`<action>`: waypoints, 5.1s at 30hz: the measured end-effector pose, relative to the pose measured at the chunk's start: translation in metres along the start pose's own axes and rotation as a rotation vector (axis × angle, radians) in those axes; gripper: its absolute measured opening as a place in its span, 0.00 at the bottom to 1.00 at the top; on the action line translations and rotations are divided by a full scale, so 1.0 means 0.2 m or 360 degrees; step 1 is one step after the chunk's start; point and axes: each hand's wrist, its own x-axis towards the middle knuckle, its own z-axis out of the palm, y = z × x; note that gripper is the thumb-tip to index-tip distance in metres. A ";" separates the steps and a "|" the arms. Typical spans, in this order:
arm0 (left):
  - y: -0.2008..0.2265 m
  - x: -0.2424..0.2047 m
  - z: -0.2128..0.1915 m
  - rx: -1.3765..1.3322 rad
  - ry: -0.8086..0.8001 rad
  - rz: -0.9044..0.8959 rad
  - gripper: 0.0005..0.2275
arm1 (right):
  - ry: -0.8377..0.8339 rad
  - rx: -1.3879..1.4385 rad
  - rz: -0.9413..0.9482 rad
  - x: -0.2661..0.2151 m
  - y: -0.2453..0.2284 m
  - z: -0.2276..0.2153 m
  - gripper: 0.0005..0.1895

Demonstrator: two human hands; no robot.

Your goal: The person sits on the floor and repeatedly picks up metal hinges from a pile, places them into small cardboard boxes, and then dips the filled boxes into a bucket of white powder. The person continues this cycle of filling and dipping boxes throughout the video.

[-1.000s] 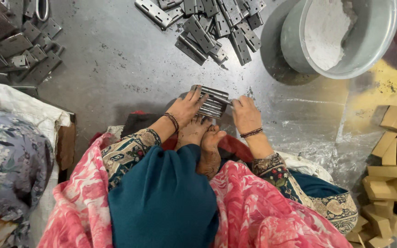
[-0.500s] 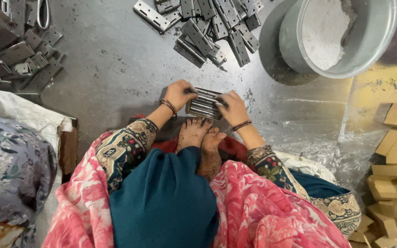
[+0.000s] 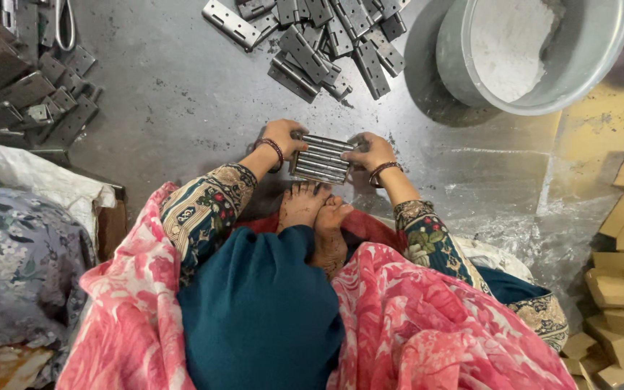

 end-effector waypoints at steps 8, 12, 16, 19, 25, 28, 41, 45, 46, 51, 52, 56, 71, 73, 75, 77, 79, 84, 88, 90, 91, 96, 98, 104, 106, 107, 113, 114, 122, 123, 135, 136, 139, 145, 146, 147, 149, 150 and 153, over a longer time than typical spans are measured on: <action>-0.04 -0.24 -0.04 -0.0032 0.0091 0.0147 0.26 | 0.0702 -0.0369 -0.0786 -0.19 -0.24 -0.16 0.17; -0.04 -0.36 -0.03 0.0287 0.0094 0.0677 0.47 | 0.1354 -0.0500 -0.0990 -0.17 -0.38 -0.60 0.12; -0.03 -0.38 -0.04 0.0408 -0.0021 0.0754 0.57 | 0.1351 -0.0777 -0.0742 0.06 -0.42 -1.04 0.18; -0.05 -0.36 -0.07 0.0068 -0.0227 0.0316 0.47 | 0.1183 -0.1145 -0.0705 0.34 -0.36 -1.16 0.29; -0.04 -0.37 -0.07 0.0076 -0.0240 0.0289 0.47 | 0.0906 -0.1503 -0.0652 0.71 -0.25 -1.09 0.30; -0.01 -0.38 -0.08 -0.0022 -0.0245 0.0323 0.46 | 0.0737 -0.1274 -0.0288 0.74 -0.25 -1.07 0.17; 0.02 -0.38 -0.04 0.0420 0.0006 0.0422 0.45 | 0.1417 -0.1308 -0.0452 0.50 -0.23 -1.24 0.09; -0.02 -0.34 -0.04 0.0539 -0.0040 0.0499 0.45 | 0.1239 0.0181 -0.0643 0.27 -0.31 -1.27 0.18; -0.02 -0.31 -0.03 0.0589 -0.0097 0.0427 0.45 | 0.1126 0.0256 -0.0699 0.20 -0.34 -1.25 0.17; 0.10 -0.23 0.11 0.0599 -0.0044 0.0424 0.39 | 0.0717 0.0461 -0.0588 -0.07 -0.28 -0.78 0.17; 0.13 -0.23 0.13 0.0660 -0.0046 0.0342 0.37 | 0.0624 0.0416 -0.0586 -0.10 -0.24 -0.63 0.18; 0.26 -0.23 0.03 0.1385 0.0274 0.0637 0.37 | 0.0591 -0.0574 -0.0634 -0.12 -0.14 -0.11 0.14; 0.40 -0.41 -0.17 0.1946 -0.0365 0.0203 0.59 | 0.0626 -0.1217 -0.1242 -0.34 -0.03 0.02 0.27; 0.41 -0.41 -0.16 0.1959 -0.0395 0.0164 0.60 | 0.0567 -0.1382 -0.1366 -0.29 -0.11 0.05 0.29; 0.43 -0.40 -0.16 0.1979 -0.0406 0.0145 0.62 | 0.0406 -0.1557 -0.1255 -0.24 -0.18 0.11 0.35; 0.45 -0.40 -0.17 0.1978 -0.0361 0.0163 0.62 | 0.0240 -0.1685 -0.1197 -0.19 -0.24 0.14 0.43; 0.46 -0.40 -0.16 0.2011 -0.0375 0.0127 0.62 | 0.0153 -0.1824 -0.1127 -0.18 -0.28 0.16 0.45; 0.47 -0.41 -0.16 0.2031 -0.0399 0.0111 0.61 | 0.0039 -0.1973 -0.1013 -0.17 -0.26 0.08 0.45; 0.46 -0.39 -0.16 0.2020 -0.0401 0.0092 0.60 | 0.0097 -0.2046 -0.1029 -0.22 -0.08 -0.18 0.43; 0.43 -0.41 -0.13 0.2028 -0.0402 0.0093 0.60 | 0.0181 -0.2123 -0.0925 -0.26 0.04 -0.39 0.36; 0.44 -0.40 -0.13 0.2041 -0.0406 0.0089 0.60 | 0.0238 -0.2186 -0.0846 -0.26 0.08 -0.51 0.31; 0.44 -0.37 -0.14 0.2102 -0.0375 0.0065 0.59 | 0.0956 -0.2127 -0.0377 -0.35 0.31 -1.05 0.22; 0.41 -0.35 -0.13 0.2105 -0.0353 0.0092 0.60 | 0.1182 -0.2041 -0.0120 -0.41 0.44 -1.23 0.21; 0.36 -0.32 -0.12 0.2163 -0.0353 0.0080 0.60 | 0.1281 -0.1556 0.0642 -0.85 0.80 -1.72 0.21; 0.35 -0.30 -0.12 0.2151 -0.0346 0.0080 0.61 | 0.1428 -0.1308 0.0775 -1.01 0.93 -1.81 0.22; 0.35 -0.31 -0.11 0.2142 -0.0345 0.0084 0.61 | 0.1458 -0.1201 0.0907 -1.08 0.99 -1.85 0.26; 0.34 -0.31 -0.10 0.2154 -0.0374 0.0059 0.60 | 0.2404 -0.0306 0.0818 -1.29 1.30 -1.95 0.33; 0.35 -0.31 -0.11 0.2157 -0.0382 0.0036 0.60 | 0.2557 -0.0253 0.0695 -1.30 1.32 -1.96 0.34; 0.37 -0.32 -0.10 0.2205 -0.0424 -0.0041 0.60 | 0.2553 -0.0696 0.0583 -1.17 1.34 -1.98 0.40; 0.37 -0.31 -0.10 0.2199 -0.0427 -0.0045 0.60 | 0.2489 -0.0745 0.0577 -1.14 1.34 -2.00 0.38; 0.43 -0.33 -0.11 0.2172 -0.0478 -0.0048 0.60 | 0.2153 -0.0852 0.0630 -1.09 1.32 -2.08 0.26; 0.44 -0.33 -0.11 0.2170 -0.0471 -0.0044 0.60 | 0.2150 -0.0824 0.0628 -1.09 1.31 -2.09 0.24; 0.46 -0.35 -0.11 0.2154 -0.0470 -0.0047 0.59 | 0.2135 -0.0825 0.0570 -1.10 1.30 -2.08 0.22; 0.48 -0.35 -0.12 0.2130 -0.0484 -0.0057 0.59 | 0.2113 -0.0881 0.0502 -1.11 1.26 -2.06 0.31; 0.48 -0.35 -0.11 0.2128 -0.0481 -0.0051 0.59 | 0.2063 -0.0848 0.0577 -1.11 1.25 -2.07 0.31; 0.49 -0.36 -0.12 0.2128 -0.0481 -0.0049 0.59 | 0.2008 -0.0813 0.0653 -1.11 1.25 -2.07 0.31; 0.49 -0.36 -0.13 0.2108 -0.0490 -0.0066 0.59 | 0.1909 -0.0825 0.0747 -1.10 1.22 -2.07 0.30; 0.49 -0.37 -0.13 0.2096 -0.0492 -0.0073 0.59 | 0.1864 -0.0871 0.0764 -1.09 1.21 -2.07 0.30; 0.50 -0.38 -0.13 0.2101 -0.0480 -0.0063 0.60 | 0.1666 -0.0903 0.0815 -1.06 1.14 -2.09 0.30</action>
